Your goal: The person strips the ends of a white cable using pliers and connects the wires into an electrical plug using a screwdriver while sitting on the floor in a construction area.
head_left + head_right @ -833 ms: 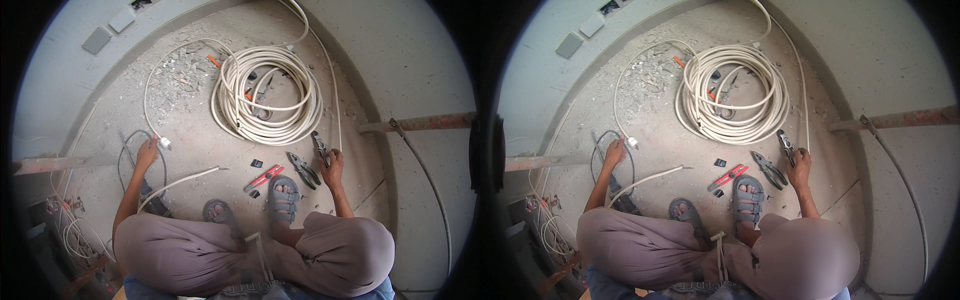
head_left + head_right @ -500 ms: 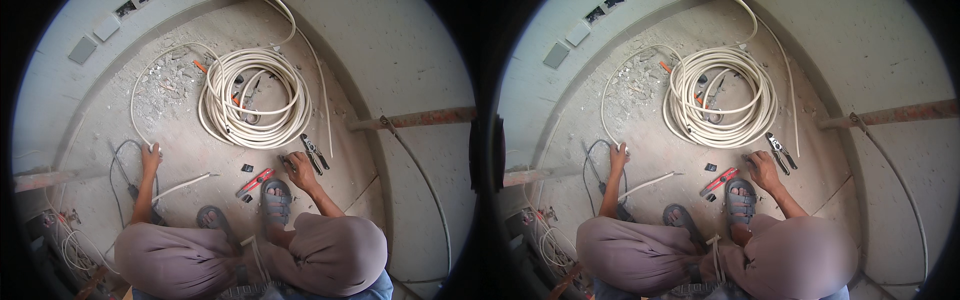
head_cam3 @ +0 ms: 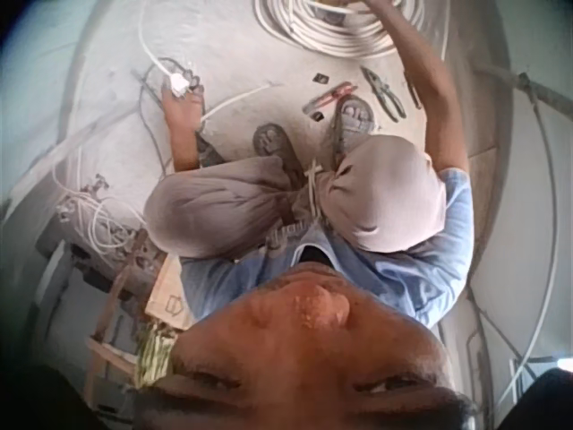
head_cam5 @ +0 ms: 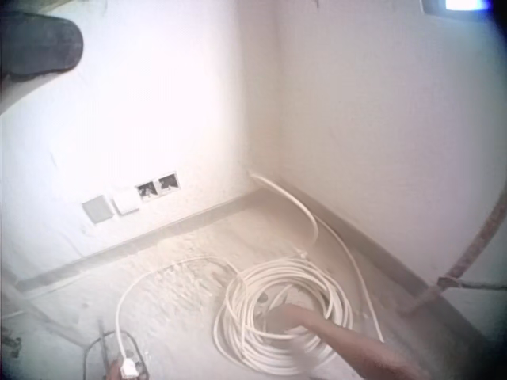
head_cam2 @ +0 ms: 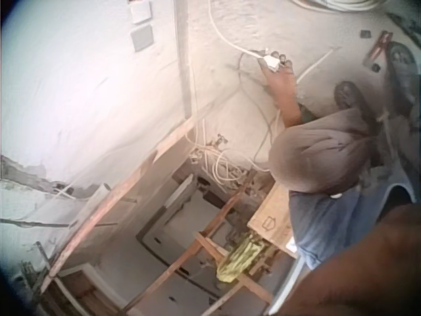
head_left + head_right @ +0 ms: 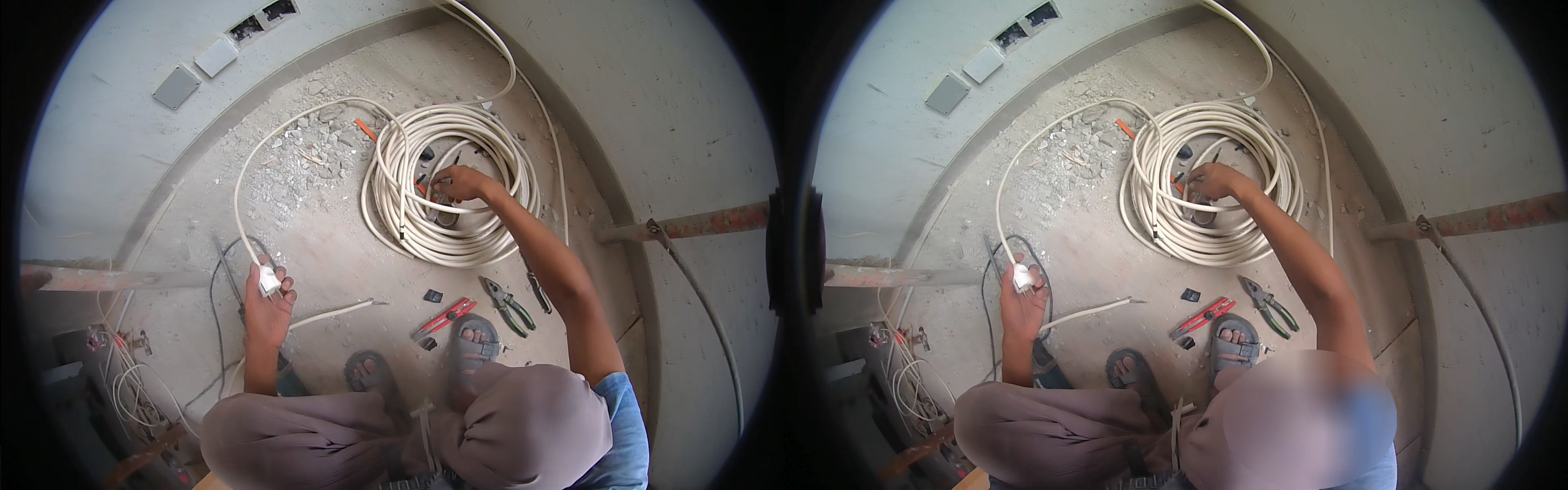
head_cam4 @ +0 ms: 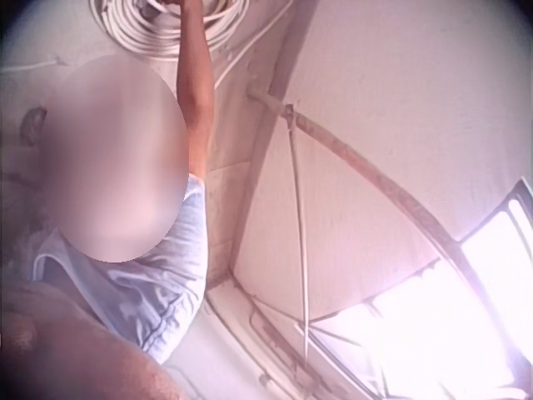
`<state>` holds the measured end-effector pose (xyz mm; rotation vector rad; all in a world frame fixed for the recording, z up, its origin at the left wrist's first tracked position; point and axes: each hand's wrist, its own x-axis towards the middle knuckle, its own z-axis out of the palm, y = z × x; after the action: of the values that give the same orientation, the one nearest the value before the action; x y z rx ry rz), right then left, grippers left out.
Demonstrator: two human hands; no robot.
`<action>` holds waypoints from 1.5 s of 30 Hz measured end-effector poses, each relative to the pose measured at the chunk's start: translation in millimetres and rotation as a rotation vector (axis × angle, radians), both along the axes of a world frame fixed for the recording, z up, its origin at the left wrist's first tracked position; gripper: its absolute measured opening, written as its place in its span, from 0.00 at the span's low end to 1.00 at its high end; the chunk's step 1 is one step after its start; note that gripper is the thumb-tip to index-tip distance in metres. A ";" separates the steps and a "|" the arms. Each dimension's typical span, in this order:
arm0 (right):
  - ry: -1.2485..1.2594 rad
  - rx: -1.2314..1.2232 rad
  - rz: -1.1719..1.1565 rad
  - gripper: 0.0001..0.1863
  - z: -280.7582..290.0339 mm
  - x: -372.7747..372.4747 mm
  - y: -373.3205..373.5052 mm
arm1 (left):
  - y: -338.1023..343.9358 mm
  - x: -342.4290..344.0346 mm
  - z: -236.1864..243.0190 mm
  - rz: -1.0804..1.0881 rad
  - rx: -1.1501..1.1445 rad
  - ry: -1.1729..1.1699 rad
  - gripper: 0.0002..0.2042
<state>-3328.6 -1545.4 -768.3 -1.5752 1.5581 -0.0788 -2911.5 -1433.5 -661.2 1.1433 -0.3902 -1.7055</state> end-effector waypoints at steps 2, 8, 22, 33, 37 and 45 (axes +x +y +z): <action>0.077 -0.128 0.009 0.18 -22.5 -8.2 -1.0 | 6.8 4.4 -7.7 0.006 -0.120 0.028 0.13; 0.177 -0.414 -0.173 0.19 -34.7 2.7 16.2 | 7.2 1.8 29.3 0.029 -0.254 -0.117 0.12; 0.363 -0.822 -0.281 0.12 -63.7 13.7 -52.6 | 3.6 -18.9 51.8 -0.073 -0.222 0.326 0.22; 0.533 -0.612 0.076 0.16 175.1 -25.7 25.1 | -0.2 8.4 64.4 0.029 -0.162 0.343 0.25; 0.124 -0.559 -0.104 0.22 243.5 -80.9 90.3 | 18.9 27.9 32.6 0.123 -0.060 0.312 0.22; -0.307 -0.310 -0.292 0.22 228.4 -2.0 159.5 | 83.0 1.9 -91.7 0.118 0.383 0.672 0.23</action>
<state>-3330.6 -1385.9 -539.9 -1.4681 1.5681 -0.7210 -2909.6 -1350.5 -752.9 0.7580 0.4263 -1.9825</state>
